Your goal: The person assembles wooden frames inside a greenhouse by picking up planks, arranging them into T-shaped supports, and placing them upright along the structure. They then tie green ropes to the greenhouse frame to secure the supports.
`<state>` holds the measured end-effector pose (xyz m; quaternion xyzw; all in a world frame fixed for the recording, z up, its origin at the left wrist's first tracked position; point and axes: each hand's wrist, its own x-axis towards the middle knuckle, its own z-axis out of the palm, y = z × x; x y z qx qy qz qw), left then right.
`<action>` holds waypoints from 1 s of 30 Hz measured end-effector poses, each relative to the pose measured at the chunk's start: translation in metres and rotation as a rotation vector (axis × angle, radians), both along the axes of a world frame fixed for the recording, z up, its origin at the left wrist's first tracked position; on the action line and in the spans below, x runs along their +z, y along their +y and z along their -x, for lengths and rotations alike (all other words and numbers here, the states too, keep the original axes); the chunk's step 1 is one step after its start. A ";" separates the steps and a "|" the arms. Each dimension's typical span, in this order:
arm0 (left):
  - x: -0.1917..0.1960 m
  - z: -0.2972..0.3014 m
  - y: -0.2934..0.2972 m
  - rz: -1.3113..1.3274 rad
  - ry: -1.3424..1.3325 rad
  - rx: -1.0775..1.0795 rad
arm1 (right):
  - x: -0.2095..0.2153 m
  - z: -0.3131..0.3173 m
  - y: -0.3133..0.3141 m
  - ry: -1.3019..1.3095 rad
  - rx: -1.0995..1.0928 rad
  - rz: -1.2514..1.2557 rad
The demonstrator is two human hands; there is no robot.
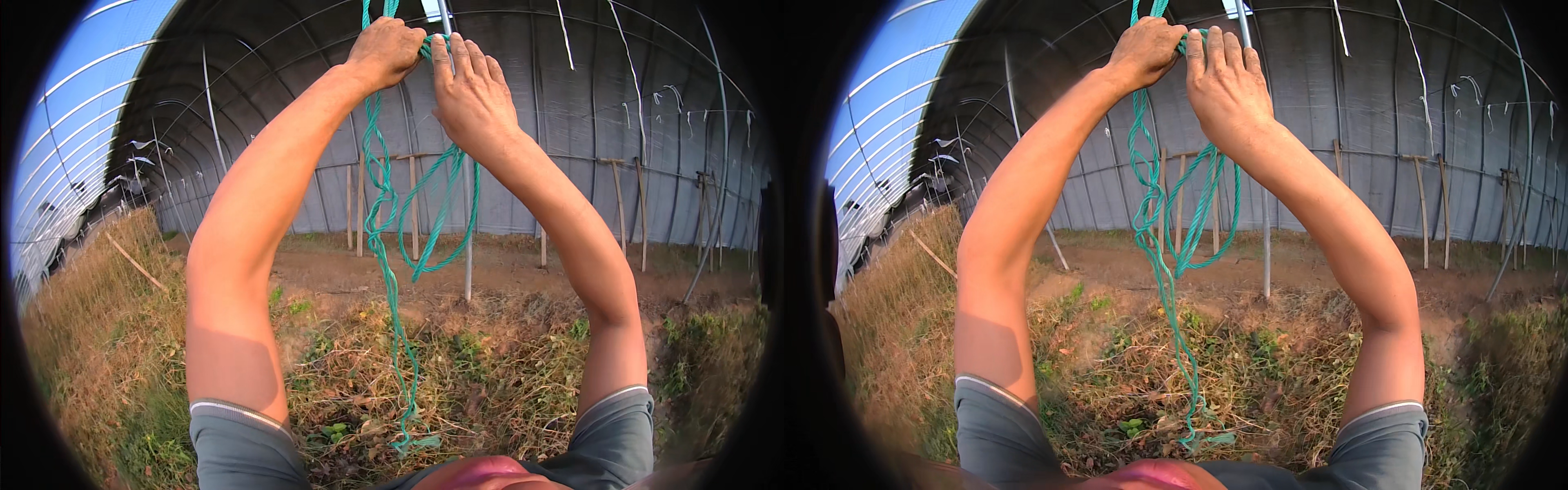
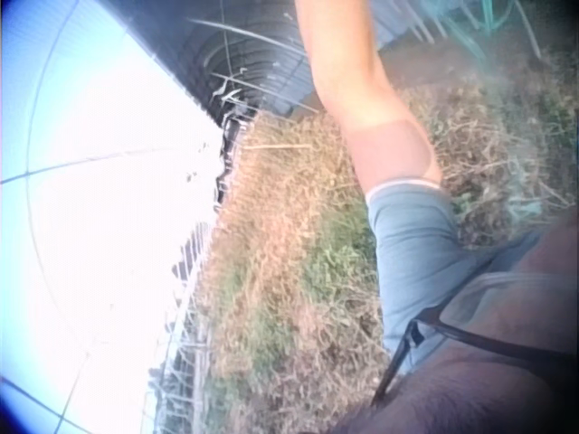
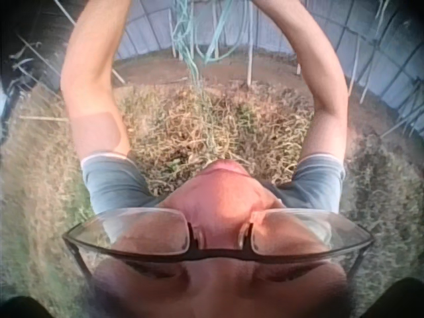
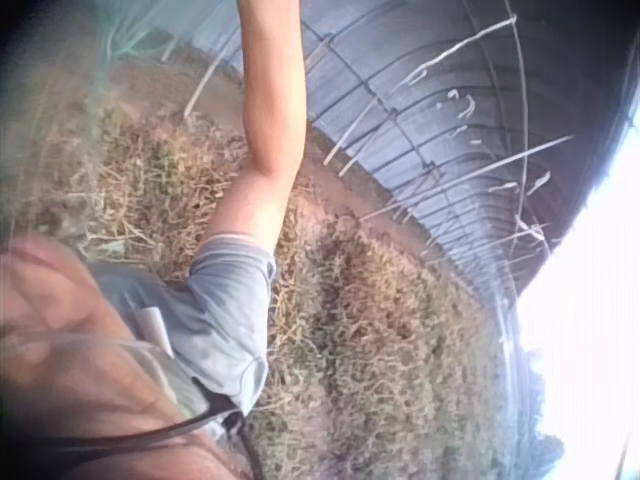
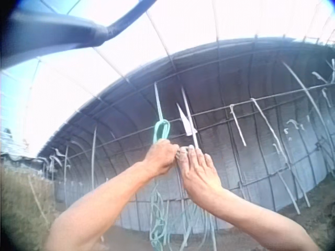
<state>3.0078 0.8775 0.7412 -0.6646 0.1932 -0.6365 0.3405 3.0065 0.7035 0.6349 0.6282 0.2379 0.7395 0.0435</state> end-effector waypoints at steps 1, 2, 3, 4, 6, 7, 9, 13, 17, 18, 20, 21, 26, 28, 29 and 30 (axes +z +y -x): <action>0.001 0.001 0.003 -0.027 -0.013 -0.035 | 0.010 -0.011 0.006 0.079 0.095 -0.091; 0.003 0.004 0.007 -0.004 -0.026 -0.026 | 0.016 -0.019 0.011 0.204 0.174 -0.132; 0.003 0.005 0.012 -0.004 -0.028 -0.104 | 0.023 -0.025 0.014 0.308 0.362 -0.187; 0.005 0.006 0.017 -0.055 -0.062 -0.198 | 0.027 -0.030 0.015 0.387 0.538 -0.290; 0.008 0.007 0.025 -0.056 -0.059 -0.268 | 0.033 -0.030 0.012 0.818 1.151 -0.229; 0.009 0.007 0.028 -0.120 -0.049 -0.327 | 0.034 -0.023 0.008 0.755 1.214 -0.174; 0.011 0.005 0.029 -0.010 -0.034 -0.332 | 0.029 -0.007 0.003 0.688 1.293 -0.153; 0.018 -0.003 0.020 0.035 0.001 -0.650 | 0.009 0.028 0.003 0.420 0.971 -0.025; 0.046 -0.014 0.015 0.016 -0.142 -0.718 | -0.005 0.043 0.018 0.259 0.827 0.154; 0.057 -0.017 0.017 -0.057 -0.291 -0.774 | -0.006 0.044 0.021 0.207 0.808 0.162; 0.080 -0.027 0.022 0.066 -0.216 -0.904 | -0.006 0.044 0.025 0.101 0.831 0.163; 0.092 -0.029 0.029 0.040 -0.182 -0.815 | -0.004 0.045 0.025 0.103 0.797 0.190; 0.131 -0.045 0.052 0.329 0.012 -0.868 | 0.029 0.041 0.010 -0.096 0.704 0.231; 0.141 -0.050 0.053 0.252 0.310 -1.117 | 0.059 0.036 -0.001 -0.293 0.644 0.100; 0.144 -0.051 0.054 0.468 0.153 -1.077 | 0.074 0.040 -0.006 -0.009 0.660 0.007; 0.148 -0.052 0.053 0.680 -0.011 -1.030 | 0.098 0.029 -0.009 -0.236 0.770 0.002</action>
